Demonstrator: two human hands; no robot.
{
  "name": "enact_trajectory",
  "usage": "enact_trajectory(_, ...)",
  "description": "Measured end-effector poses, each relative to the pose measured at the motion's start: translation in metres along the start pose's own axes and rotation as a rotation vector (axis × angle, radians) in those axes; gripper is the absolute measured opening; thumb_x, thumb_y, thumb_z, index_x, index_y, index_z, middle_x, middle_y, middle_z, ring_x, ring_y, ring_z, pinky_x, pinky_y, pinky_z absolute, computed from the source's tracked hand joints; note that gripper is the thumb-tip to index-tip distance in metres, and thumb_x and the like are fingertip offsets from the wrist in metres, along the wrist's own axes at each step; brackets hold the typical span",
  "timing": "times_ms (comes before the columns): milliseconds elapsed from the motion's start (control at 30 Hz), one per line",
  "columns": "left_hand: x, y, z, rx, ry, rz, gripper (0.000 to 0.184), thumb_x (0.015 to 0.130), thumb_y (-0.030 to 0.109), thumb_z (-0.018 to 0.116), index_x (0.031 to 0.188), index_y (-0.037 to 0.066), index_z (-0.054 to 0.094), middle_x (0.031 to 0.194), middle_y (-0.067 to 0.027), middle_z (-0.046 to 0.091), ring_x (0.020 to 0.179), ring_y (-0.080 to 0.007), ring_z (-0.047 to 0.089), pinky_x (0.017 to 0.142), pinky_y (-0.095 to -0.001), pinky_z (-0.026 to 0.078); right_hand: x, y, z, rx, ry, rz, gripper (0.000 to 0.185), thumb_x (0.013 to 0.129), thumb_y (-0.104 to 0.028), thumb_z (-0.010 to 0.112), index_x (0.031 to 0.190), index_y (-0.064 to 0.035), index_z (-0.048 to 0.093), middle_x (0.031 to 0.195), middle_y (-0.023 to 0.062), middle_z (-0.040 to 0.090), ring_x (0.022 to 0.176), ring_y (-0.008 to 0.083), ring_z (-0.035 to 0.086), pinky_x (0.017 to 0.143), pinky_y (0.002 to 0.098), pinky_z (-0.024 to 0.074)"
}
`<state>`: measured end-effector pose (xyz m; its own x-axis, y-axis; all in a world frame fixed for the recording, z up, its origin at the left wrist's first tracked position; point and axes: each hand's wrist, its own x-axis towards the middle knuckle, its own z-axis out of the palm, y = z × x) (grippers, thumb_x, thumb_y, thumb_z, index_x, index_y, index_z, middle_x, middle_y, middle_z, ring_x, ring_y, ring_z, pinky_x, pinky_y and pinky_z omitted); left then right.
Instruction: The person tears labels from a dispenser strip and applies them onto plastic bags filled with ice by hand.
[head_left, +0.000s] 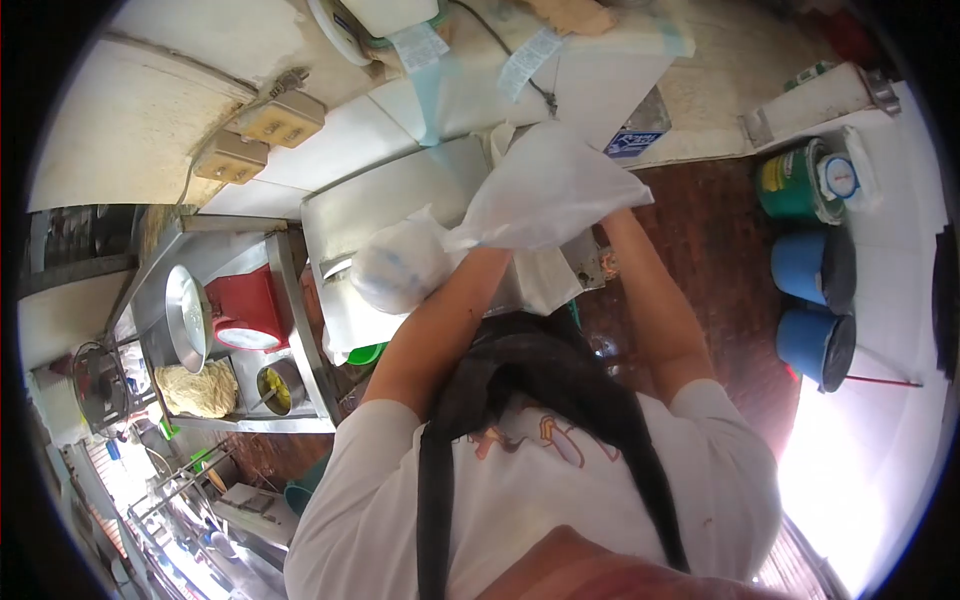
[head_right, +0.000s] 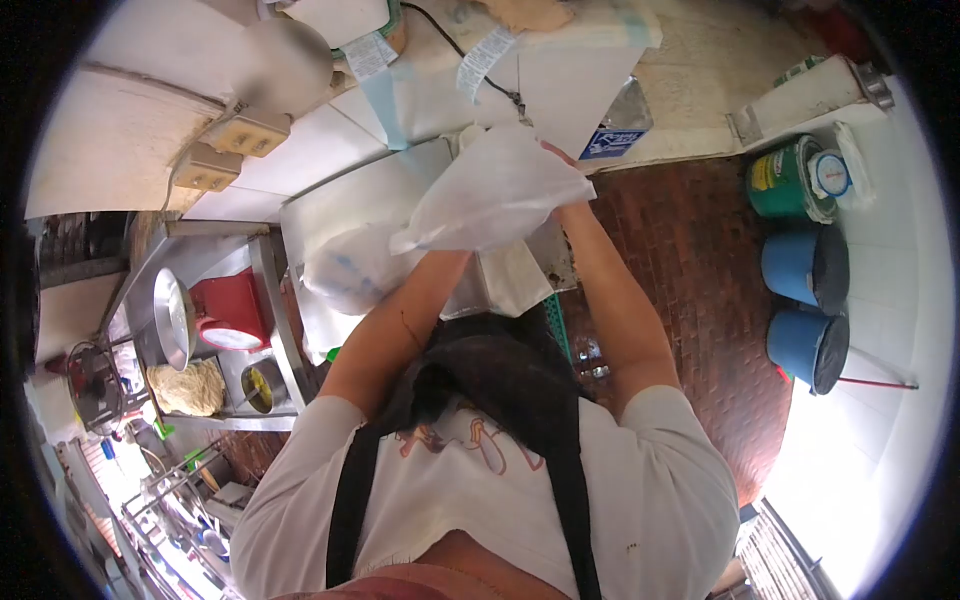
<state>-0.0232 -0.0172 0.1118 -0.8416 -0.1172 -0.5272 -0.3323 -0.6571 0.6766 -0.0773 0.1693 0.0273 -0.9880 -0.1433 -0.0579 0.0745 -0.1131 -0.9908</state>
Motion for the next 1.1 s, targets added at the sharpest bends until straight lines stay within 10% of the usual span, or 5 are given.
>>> enact_trajectory(333,0.062,-0.036,-0.031,0.131,-0.128,-0.002,0.054,0.093,0.017,0.066,0.141,0.004,0.045,0.137,-0.0133,0.055,0.126,-0.0262,0.054,0.107,-0.0398,0.044,-0.016,0.057,-0.004,0.705,0.069,0.349,0.041,0.1,-0.02,0.055,0.138,-0.0032,0.053,0.127,0.0111,0.064,0.113,0.0259,0.064,0.094,0.0434,0.0549)
enact_trajectory(533,0.07,-0.047,-0.035,0.293,-0.08,0.124,0.061,0.089,0.016,0.071,0.142,0.003,0.044,0.139,-0.0138,0.054,0.127,-0.0276,0.053,0.108,-0.0406,0.044,0.003,0.071,-0.024,0.263,0.074,0.405,0.036,0.095,-0.011,0.058,0.131,-0.0026,0.059,0.122,0.0106,0.067,0.109,0.0245,0.065,0.093,0.0383,0.0532)
enact_trajectory(633,0.043,-0.063,-0.053,0.487,-0.061,0.319,0.064,0.088,0.015,0.073,0.143,0.003,0.043,0.139,-0.014,0.054,0.128,-0.0284,0.052,0.108,-0.0411,0.043,-0.005,0.035,-0.039,-0.786,0.102,0.037,0.046,0.091,-0.004,0.059,0.136,-0.0009,0.053,0.125,0.015,0.066,0.106,0.0245,0.066,0.092,0.0369,0.0532)
enact_trajectory(800,-0.039,-0.032,-0.039,0.826,-0.158,0.561,0.074,0.08,0.015,0.081,0.142,0.001,0.043,0.138,-0.0151,0.056,0.126,-0.0315,0.055,0.106,-0.0425,0.044,-0.047,-0.096,-0.026,-0.449,0.012,-0.007,0.062,0.087,-0.002,0.058,0.145,-0.0013,0.039,0.128,0.0205,0.062,0.104,0.0273,0.069,0.091,0.0366,0.0537)
enact_trajectory(1100,0.042,-0.095,-0.072,1.054,-0.165,0.62,0.047,0.081,0.015,0.079,0.123,0.002,0.063,0.124,-0.021,0.066,0.118,-0.0415,0.059,0.099,-0.045,0.046,-0.054,0.035,0.015,-0.805,-0.126,-0.111,0.055,0.082,-0.006,0.058,0.136,0.001,0.052,0.144,0.0262,0.048,0.131,0.0441,0.047,0.112,0.045,0.0393)
